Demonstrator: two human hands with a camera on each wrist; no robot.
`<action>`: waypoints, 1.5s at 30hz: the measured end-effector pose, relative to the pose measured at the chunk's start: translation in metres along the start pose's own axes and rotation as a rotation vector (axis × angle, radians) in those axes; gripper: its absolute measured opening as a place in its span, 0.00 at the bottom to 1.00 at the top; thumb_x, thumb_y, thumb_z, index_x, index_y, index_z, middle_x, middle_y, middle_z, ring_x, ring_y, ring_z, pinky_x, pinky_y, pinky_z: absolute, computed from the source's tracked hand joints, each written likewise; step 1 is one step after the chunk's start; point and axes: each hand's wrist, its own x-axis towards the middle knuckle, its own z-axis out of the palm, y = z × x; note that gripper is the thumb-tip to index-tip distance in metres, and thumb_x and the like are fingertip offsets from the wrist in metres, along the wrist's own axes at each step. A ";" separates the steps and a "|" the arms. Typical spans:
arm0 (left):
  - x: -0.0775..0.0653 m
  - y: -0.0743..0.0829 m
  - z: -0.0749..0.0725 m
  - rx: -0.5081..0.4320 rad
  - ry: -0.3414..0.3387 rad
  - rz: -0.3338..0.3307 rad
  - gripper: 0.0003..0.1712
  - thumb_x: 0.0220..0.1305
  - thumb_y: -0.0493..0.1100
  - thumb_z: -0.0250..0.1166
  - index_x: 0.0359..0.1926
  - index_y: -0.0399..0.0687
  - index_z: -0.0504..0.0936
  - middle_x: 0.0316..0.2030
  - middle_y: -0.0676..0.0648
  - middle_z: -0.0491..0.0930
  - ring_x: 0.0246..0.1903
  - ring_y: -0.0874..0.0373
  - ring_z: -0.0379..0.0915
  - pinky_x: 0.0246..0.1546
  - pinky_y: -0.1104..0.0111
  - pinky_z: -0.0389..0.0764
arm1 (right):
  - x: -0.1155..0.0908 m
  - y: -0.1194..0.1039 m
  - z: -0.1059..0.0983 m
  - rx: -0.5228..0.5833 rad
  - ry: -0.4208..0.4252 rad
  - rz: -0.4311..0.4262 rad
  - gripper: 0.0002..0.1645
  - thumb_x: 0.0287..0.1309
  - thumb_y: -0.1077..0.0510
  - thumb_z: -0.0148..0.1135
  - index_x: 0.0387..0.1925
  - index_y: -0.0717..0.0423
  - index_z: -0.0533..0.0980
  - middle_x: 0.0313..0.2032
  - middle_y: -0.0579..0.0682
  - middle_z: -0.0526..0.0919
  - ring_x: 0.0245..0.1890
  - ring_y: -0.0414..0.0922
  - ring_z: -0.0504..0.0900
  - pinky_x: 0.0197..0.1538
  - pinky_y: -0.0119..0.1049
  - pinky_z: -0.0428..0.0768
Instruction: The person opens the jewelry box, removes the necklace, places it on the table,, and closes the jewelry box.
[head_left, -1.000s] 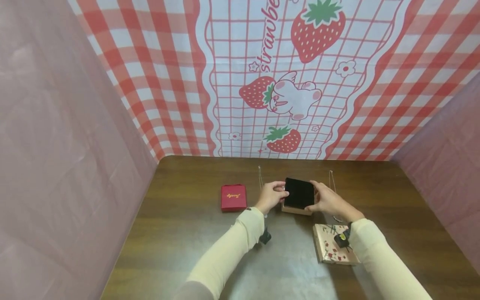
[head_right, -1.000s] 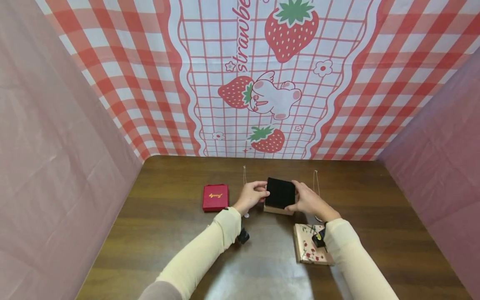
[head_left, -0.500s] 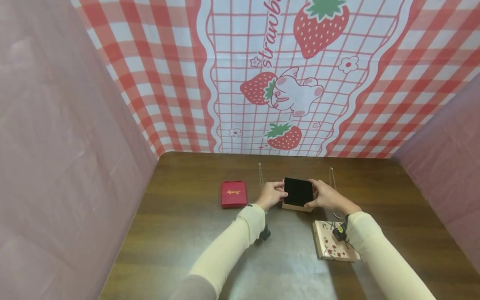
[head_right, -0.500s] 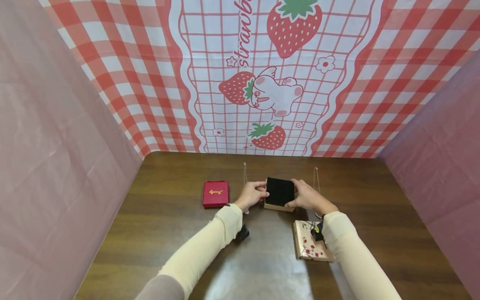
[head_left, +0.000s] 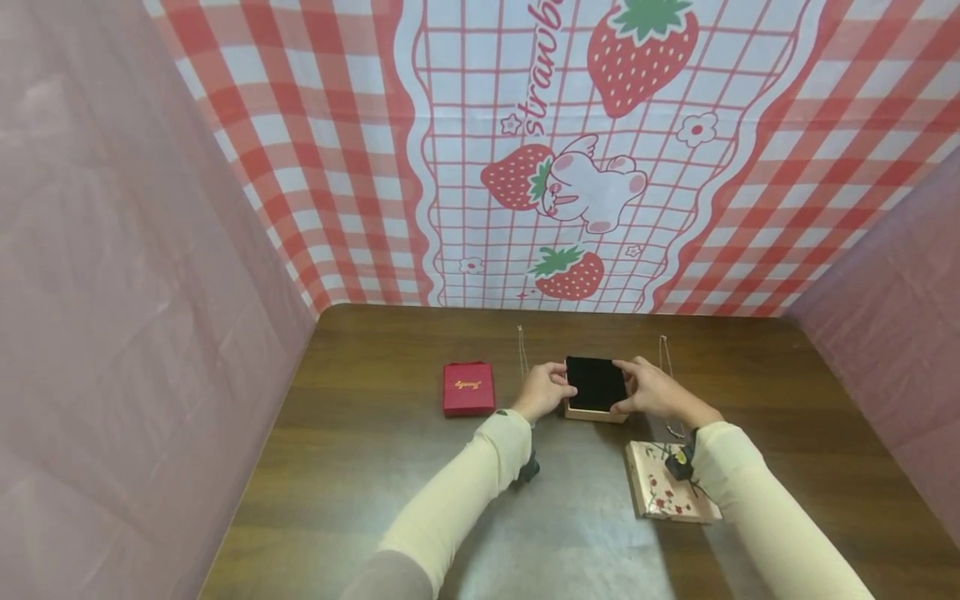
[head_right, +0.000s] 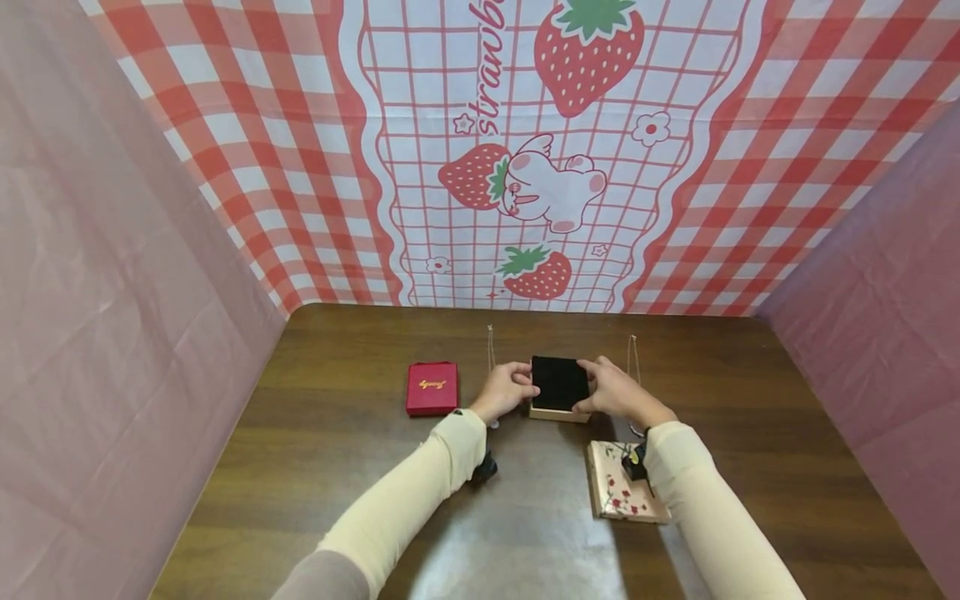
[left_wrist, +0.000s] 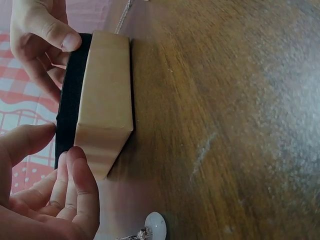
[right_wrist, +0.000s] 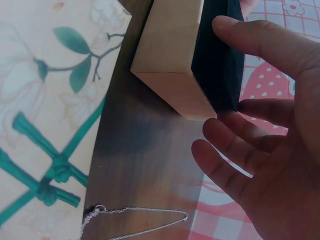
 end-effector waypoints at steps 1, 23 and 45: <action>0.000 0.000 0.000 0.005 0.000 0.001 0.27 0.54 0.35 0.71 0.56 0.36 0.78 0.37 0.42 0.86 0.33 0.60 0.80 0.39 0.75 0.78 | 0.000 0.000 0.000 0.001 -0.002 0.001 0.55 0.42 0.54 0.77 0.67 0.72 0.61 0.41 0.59 0.70 0.33 0.45 0.72 0.32 0.34 0.71; -0.004 0.000 0.002 0.445 0.004 0.211 0.24 0.55 0.44 0.72 0.55 0.52 0.82 0.29 0.54 0.79 0.31 0.63 0.71 0.35 0.75 0.70 | -0.003 -0.002 0.006 -0.033 0.090 -0.036 0.33 0.56 0.55 0.69 0.60 0.67 0.72 0.37 0.59 0.73 0.33 0.47 0.75 0.31 0.36 0.73; -0.007 -0.003 0.010 0.642 -0.007 0.149 0.25 0.54 0.51 0.71 0.55 0.59 0.82 0.42 0.50 0.84 0.47 0.56 0.79 0.48 0.62 0.77 | 0.001 -0.005 0.019 -0.121 0.136 0.000 0.32 0.48 0.52 0.74 0.53 0.66 0.78 0.34 0.60 0.74 0.31 0.48 0.72 0.32 0.40 0.72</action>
